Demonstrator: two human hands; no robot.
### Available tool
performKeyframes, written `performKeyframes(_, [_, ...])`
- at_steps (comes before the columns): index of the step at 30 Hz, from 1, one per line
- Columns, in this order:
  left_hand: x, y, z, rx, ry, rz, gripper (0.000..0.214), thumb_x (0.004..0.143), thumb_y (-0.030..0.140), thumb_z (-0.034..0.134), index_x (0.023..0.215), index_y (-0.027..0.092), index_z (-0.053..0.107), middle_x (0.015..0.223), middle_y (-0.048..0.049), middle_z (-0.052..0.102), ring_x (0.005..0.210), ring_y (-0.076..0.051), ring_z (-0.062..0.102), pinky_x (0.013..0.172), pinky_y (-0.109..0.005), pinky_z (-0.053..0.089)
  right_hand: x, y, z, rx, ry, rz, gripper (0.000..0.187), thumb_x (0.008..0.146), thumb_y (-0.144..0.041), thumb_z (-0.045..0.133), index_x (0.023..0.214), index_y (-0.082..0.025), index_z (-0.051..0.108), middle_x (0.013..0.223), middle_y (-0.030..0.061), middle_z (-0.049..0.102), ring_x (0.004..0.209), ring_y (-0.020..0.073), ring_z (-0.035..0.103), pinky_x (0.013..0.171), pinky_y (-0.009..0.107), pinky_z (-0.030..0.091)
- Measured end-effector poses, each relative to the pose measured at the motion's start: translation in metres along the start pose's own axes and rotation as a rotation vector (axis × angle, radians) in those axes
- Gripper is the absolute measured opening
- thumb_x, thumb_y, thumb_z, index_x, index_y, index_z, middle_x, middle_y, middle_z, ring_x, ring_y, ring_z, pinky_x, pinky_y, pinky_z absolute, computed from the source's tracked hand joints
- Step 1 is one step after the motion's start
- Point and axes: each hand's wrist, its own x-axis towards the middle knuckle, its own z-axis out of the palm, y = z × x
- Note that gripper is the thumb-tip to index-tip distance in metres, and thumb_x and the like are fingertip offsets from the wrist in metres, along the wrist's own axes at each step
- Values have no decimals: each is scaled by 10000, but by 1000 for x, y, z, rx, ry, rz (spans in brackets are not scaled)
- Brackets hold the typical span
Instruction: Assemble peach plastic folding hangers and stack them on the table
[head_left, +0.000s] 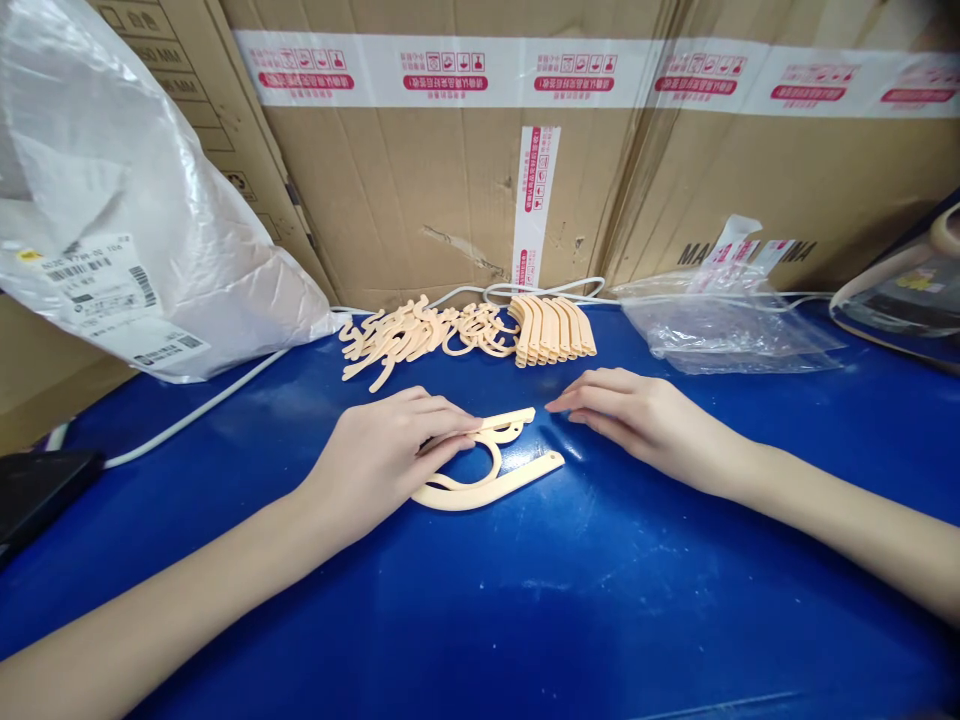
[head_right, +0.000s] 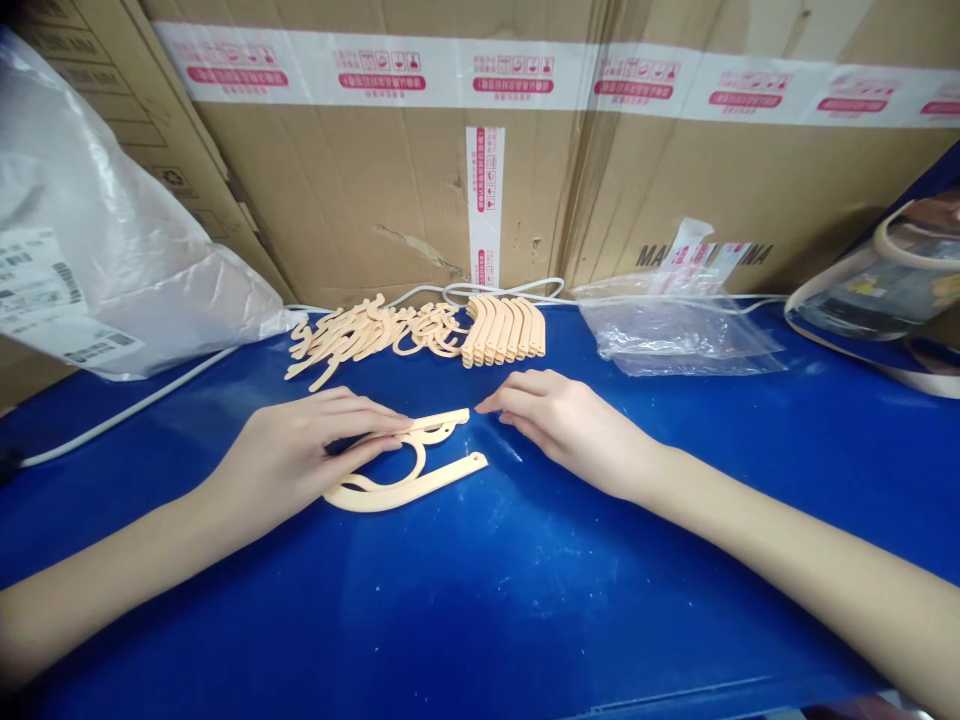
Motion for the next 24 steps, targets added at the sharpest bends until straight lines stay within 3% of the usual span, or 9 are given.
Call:
performKeyframes(4, [2, 1, 1, -60, -40, -133, 137, 930, 362, 577, 1014, 334, 682, 1016, 106, 699, 896, -126, 616, 675, -240, 447, -2, -2, 2, -109, 24, -92, 277, 985, -181, 414, 1162, -149, 625, 1081, 100, 627, 973, 194, 598, 830, 350, 503])
performKeyframes(8, [4, 6, 1, 61, -14, -211, 165, 944, 355, 527, 1021, 307, 665, 1025, 63, 682, 886, -169, 617, 626, -272, 438, -3, -4, 4, -111, 56, -111, 284, 967, -147, 435, 1185, -160, 616, 1072, 96, 610, 965, 181, 595, 824, 320, 507])
performKeyframes(12, [2, 20, 0, 96, 34, -38, 232, 963, 276, 459, 1129, 240, 616, 1165, -19, 629, 1044, -218, 565, 845, -366, 478, -2, -5, 9, -29, 51, -89, 276, 961, -156, 449, 1178, -169, 621, 1067, 91, 601, 995, 173, 593, 851, 298, 507])
performKeyframes(16, [-2, 33, 4, -26, -73, 109, 253, 969, 277, 452, 1174, 215, 587, 1280, -62, 573, 1205, -243, 488, 972, -415, 450, 0, -5, 11, 41, 81, -4, 245, 956, -211, 489, 1155, -176, 626, 1048, 86, 626, 977, 177, 615, 845, 312, 515])
performKeyframes(21, [-3, 34, 8, -81, -201, 166, 332, 986, 303, 433, 1295, 214, 517, 1443, -83, 447, 1427, -253, 267, 1152, -470, 305, 2, -3, 7, 159, 104, 219, 212, 905, -361, 594, 999, -184, 666, 905, 54, 698, 795, 172, 660, 719, 299, 528])
performKeyframes(24, [-2, 31, 8, -109, -221, 154, 257, 991, 287, 412, 1200, 204, 537, 1449, -89, 445, 1439, -244, 255, 1171, -500, 269, 2, -3, 4, 262, 118, 332, 289, 911, -444, 566, 956, -177, 664, 751, 26, 699, 619, 142, 644, 613, 268, 508])
